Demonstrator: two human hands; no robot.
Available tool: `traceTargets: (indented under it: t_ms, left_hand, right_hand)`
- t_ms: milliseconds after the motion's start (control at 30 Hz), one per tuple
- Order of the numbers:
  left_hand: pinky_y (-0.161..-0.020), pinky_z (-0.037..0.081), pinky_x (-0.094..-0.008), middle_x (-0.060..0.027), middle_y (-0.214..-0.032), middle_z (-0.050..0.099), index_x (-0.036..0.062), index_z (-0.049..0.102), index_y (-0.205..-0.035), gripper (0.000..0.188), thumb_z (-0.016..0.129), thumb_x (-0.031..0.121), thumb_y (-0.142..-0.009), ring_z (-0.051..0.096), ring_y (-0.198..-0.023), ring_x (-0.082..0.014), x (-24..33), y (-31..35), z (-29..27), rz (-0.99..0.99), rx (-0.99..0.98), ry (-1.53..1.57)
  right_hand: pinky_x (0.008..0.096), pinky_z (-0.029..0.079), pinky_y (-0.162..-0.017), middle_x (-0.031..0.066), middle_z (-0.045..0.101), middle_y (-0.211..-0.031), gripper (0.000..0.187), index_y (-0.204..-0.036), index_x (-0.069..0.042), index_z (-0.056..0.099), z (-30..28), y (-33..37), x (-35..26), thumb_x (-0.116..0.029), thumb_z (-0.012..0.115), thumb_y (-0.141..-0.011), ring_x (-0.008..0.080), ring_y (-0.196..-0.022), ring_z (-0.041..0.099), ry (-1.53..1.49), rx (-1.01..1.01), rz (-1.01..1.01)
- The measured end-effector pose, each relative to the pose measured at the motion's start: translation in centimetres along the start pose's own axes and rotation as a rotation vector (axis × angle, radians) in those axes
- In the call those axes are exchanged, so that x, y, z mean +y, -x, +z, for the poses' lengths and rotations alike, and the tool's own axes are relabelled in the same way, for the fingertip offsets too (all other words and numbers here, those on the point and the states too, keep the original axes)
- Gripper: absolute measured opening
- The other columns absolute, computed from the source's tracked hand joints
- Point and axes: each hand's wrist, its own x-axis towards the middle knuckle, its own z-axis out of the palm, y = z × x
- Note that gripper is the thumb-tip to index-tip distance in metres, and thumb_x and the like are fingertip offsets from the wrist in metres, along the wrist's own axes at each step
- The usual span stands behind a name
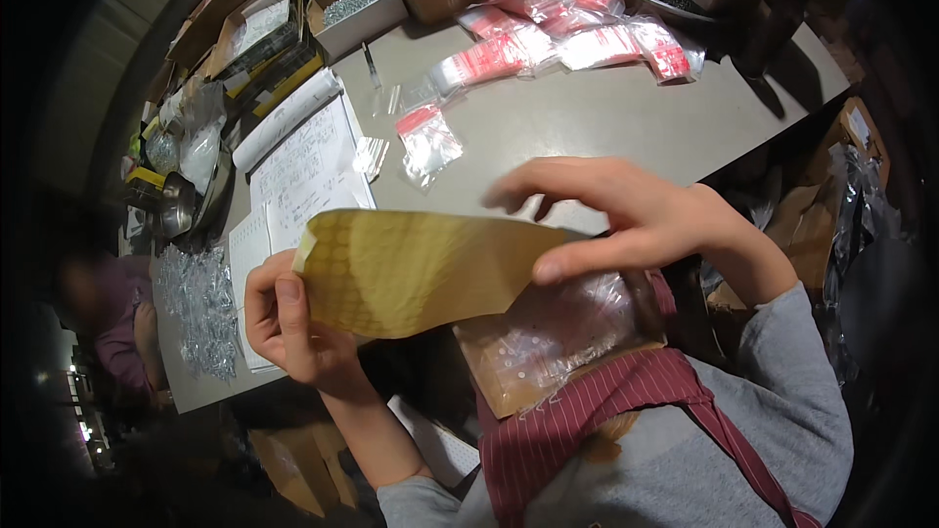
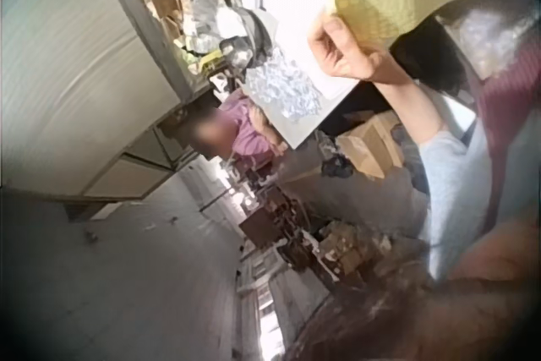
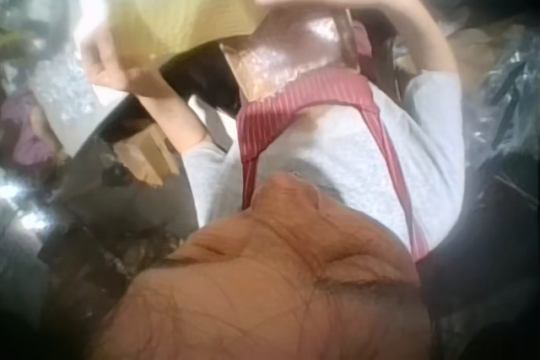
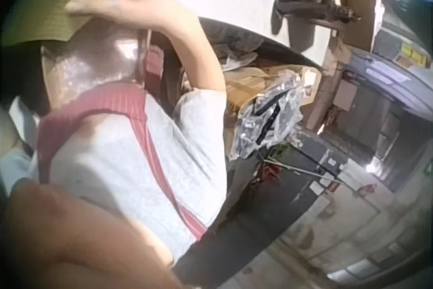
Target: The person repeatedly peels small labels from a yellow pad and applies them to clear plastic bags containing pink items on a cluttered worktable. The person handles the bags one at a time, places the labeled bags aside, and continues the process throughout the clip.
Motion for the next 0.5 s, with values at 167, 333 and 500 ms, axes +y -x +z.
traceTargets:
  t_ms: [167,333,500]
  left_hand:
    - [-0.077,0.046,-0.0296,-0.0162,-0.09,0.065,-0.0042,0.06,-0.09,0.023,0.054,0.015,-0.1,0.058,-0.08,-0.0196,2.8,1.6,3.3,0.214,-0.236,-0.131]
    - [-0.075,0.056,-0.0404,-0.0248,-0.09,0.066,-0.008,0.06,-0.095,0.059,0.043,0.047,-0.108,0.067,-0.083,-0.0329,3.9,2.1,2.7,0.039,-0.555,0.183]
    - [-0.105,0.046,-0.0371,-0.0189,-0.142,0.057,-0.0109,0.049,-0.14,0.094,0.053,0.071,-0.095,0.059,-0.123,-0.026,1.1,2.9,1.9,-0.501,-0.387,-0.101]
  right_hand:
    - [0.0395,0.049,-0.094,0.0127,0.073,-0.106,0.035,-0.12,-0.001,0.069,1.0,-1.6,-0.5,-0.011,0.072,-0.086,0.0264,-0.096,0.067,0.194,-0.03,-0.137]
    - [0.0363,0.047,-0.091,0.0109,0.075,-0.108,0.03,-0.112,-0.003,0.075,-0.6,-1.0,0.1,-0.008,0.069,-0.083,0.0249,-0.096,0.069,0.373,0.126,-0.377]
    - [0.0371,0.05,-0.094,0.0098,0.074,-0.12,0.027,-0.119,-0.011,0.074,-0.3,-0.2,-1.4,-0.022,0.071,-0.094,0.0229,-0.107,0.071,0.668,0.245,-0.518]
